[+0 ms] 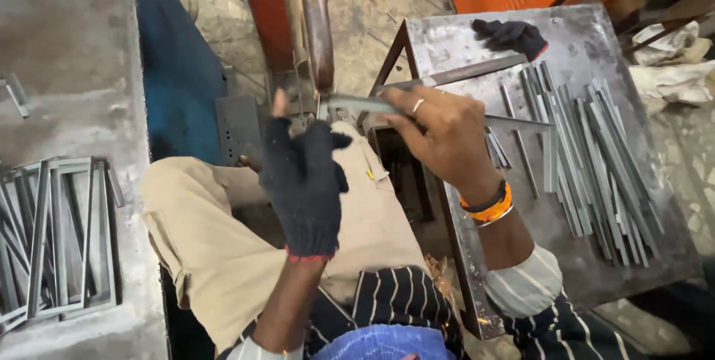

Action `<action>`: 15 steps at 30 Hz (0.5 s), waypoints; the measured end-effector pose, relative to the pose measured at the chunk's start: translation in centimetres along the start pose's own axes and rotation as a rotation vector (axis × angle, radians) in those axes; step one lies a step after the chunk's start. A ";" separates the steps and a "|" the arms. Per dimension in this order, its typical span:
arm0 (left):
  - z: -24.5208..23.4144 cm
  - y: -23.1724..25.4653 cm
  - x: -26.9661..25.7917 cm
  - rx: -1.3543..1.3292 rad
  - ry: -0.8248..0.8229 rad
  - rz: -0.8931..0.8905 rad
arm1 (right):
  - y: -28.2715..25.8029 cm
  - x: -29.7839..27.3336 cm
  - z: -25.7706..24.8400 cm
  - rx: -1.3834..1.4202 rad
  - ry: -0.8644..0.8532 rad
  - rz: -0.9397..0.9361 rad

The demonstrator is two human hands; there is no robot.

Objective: The recorder is assembling small rectangular metal frames using pre-cut rods and a spot welding machine at a manual workstation.

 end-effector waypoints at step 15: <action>11.6 -12.1 -10.1 -0.428 -0.778 -0.613 | 9.3 -9.8 -3.7 0.744 0.571 0.423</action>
Point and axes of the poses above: each hand's wrist, its own x-axis towards the middle knuckle, its own z-axis out of the palm, y = z × x, the point moved 10 cm from there along x, towards the middle knuckle, and after that the axes turned 15 degrees about x, right-handed, at the moved point
